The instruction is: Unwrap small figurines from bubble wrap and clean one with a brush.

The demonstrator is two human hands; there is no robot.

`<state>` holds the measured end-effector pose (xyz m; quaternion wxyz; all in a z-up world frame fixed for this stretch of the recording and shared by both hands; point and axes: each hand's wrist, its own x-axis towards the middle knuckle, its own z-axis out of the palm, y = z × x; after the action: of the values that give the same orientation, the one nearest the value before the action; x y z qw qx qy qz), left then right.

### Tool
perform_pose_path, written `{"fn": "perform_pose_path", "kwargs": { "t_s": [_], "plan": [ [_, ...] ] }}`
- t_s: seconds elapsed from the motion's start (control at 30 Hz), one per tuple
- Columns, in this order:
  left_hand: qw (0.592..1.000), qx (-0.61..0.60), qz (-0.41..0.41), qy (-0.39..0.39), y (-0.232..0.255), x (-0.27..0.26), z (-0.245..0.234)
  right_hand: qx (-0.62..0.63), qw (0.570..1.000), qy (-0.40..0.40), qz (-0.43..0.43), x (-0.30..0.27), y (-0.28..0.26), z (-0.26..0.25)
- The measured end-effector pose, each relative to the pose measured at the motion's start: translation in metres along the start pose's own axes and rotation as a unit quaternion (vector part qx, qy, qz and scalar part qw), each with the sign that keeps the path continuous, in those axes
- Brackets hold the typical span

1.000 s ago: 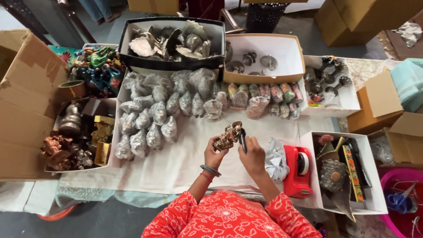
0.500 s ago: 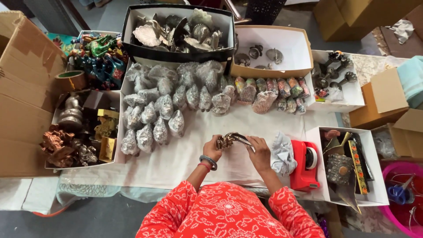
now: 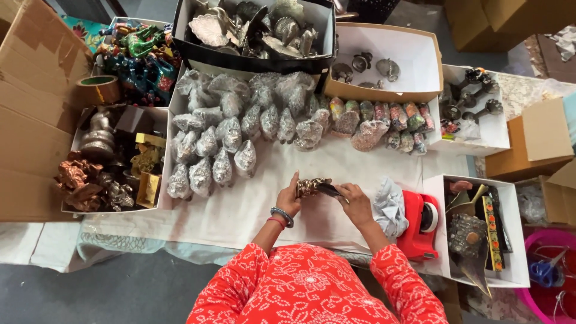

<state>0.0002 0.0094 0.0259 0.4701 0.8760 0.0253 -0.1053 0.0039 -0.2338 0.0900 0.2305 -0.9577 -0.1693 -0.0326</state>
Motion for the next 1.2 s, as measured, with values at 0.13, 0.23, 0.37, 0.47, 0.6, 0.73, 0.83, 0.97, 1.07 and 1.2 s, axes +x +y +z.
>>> {"fn": "perform_pose_path", "kwargs": {
  "t_s": [0.13, 0.23, 0.37, 0.47, 0.6, 0.73, 0.83, 0.97, 1.07, 1.2],
  "plan": [
    [0.998, -0.001, 0.054, 0.028, -0.011, 0.0, 0.008, 0.001, 1.0, -0.015, -0.006, 0.008, -0.003, 0.001],
    [0.996, 0.024, 0.069, 0.045, -0.011, -0.001, 0.01, 0.002, 0.997, -0.001, -0.071, 0.02, -0.018, 0.001],
    [0.998, 0.03, 0.045, 0.035, -0.008, -0.001, 0.007, 0.011, 0.998, -0.052, -0.027, 0.013, 0.003, -0.009],
    [0.999, 0.03, 0.026, 0.028, -0.004, -0.002, 0.005, -0.025, 0.996, -0.082, 0.031, -0.005, 0.025, -0.018],
    [0.997, 0.024, 0.05, 0.048, -0.009, -0.001, 0.011, 0.004, 0.983, 0.024, 0.18, -0.03, 0.028, 0.013],
    [0.998, 0.035, 0.03, 0.034, -0.005, -0.001, 0.008, 0.07, 0.989, 0.06, 0.12, -0.022, -0.013, 0.039],
    [0.998, 0.037, 0.042, 0.039, -0.007, -0.004, 0.014, 0.048, 0.987, 0.095, 0.119, 0.002, -0.036, 0.038],
    [0.997, 0.005, 0.039, 0.071, -0.006, -0.011, 0.023, 0.013, 0.988, 0.099, 0.121, 0.019, -0.047, 0.041],
    [0.996, -0.007, 0.016, 0.087, 0.0, -0.006, 0.021, 0.007, 0.989, 0.115, 0.098, -0.002, -0.05, 0.056],
    [0.996, 0.0, -0.031, 0.083, 0.003, -0.003, 0.024, 0.02, 0.994, 0.075, 0.076, -0.033, -0.042, 0.067]
  ]
}}
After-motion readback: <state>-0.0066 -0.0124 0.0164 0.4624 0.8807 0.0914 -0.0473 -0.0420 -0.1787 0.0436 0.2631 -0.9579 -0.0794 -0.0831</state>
